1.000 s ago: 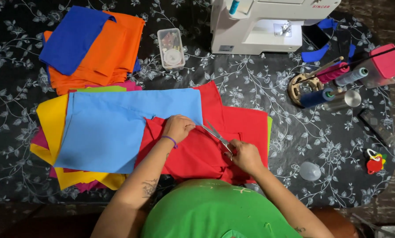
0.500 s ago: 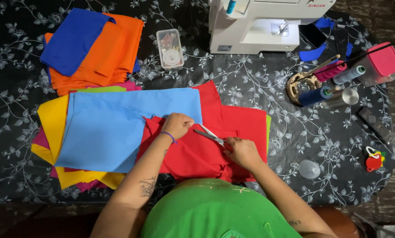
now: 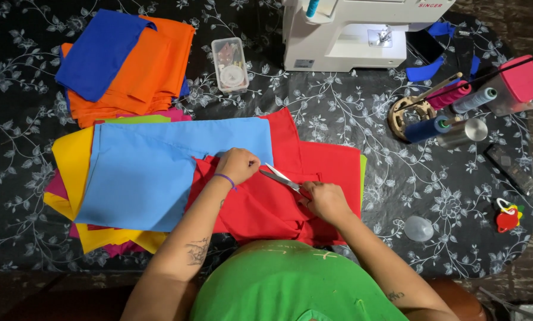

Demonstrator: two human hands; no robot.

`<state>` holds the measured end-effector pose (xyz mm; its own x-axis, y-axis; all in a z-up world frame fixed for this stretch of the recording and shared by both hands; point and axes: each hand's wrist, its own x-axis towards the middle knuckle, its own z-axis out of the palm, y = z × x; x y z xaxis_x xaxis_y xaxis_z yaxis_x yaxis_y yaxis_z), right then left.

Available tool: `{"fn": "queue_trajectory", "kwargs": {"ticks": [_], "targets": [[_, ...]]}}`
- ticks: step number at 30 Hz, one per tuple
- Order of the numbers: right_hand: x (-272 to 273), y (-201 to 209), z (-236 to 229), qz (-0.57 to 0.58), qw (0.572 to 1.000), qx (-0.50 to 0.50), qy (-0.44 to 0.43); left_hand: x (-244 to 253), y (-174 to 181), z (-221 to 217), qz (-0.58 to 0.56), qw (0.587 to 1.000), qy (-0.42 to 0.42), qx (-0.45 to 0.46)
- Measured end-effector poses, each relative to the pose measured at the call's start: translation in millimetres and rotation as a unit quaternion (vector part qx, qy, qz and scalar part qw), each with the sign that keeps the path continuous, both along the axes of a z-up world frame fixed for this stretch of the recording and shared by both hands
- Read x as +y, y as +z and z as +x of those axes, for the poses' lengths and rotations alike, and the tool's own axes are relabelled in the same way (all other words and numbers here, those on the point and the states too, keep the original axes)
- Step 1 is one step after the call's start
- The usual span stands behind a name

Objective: The person uses scissors to trim the edges of colorful fabric pieces on a sewing table.

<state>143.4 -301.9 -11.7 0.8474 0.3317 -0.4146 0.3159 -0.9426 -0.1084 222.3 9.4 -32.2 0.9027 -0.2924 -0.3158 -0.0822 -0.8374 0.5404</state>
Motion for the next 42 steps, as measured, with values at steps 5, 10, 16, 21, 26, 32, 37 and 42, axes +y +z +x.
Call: {"fn": "queue_trajectory", "kwargs": {"ticks": [5, 10, 16, 21, 26, 32, 37, 42], "targets": [[6, -3, 8, 0.0, 1.0, -0.018, 0.014, -8, 20, 3, 0.039, 0.998, -0.038, -0.009], [14, 1, 13, 0.02, 0.999, -0.023, 0.03, -12, 15, 6, 0.119, 0.989, -0.087, -0.034], [29, 9, 20, 0.009, 0.999, -0.029, 0.019, -13, 5, 2, 0.117, 0.986, -0.079, -0.093], [31, 4, 26, 0.025, 0.998, -0.037, 0.037, -10, -7, 0, 0.095, 0.983, -0.064, -0.144], [22, -6, 25, 0.053, 0.998, -0.033, -0.002, 12, -17, 3, 0.038, 0.98, -0.015, -0.195], [-1, -14, 19, 0.038, 0.998, -0.036, -0.046, 39, 9, 4, -0.123, 0.965, 0.072, -0.218], [20, 51, 8, 0.056, 0.996, 0.017, -0.062, 58, 36, -5, -0.194, 0.948, 0.142, -0.208], [41, 21, 8, 0.066, 0.997, -0.024, 0.032, 61, 44, -11, -0.224, 0.934, 0.132, -0.246]]}}
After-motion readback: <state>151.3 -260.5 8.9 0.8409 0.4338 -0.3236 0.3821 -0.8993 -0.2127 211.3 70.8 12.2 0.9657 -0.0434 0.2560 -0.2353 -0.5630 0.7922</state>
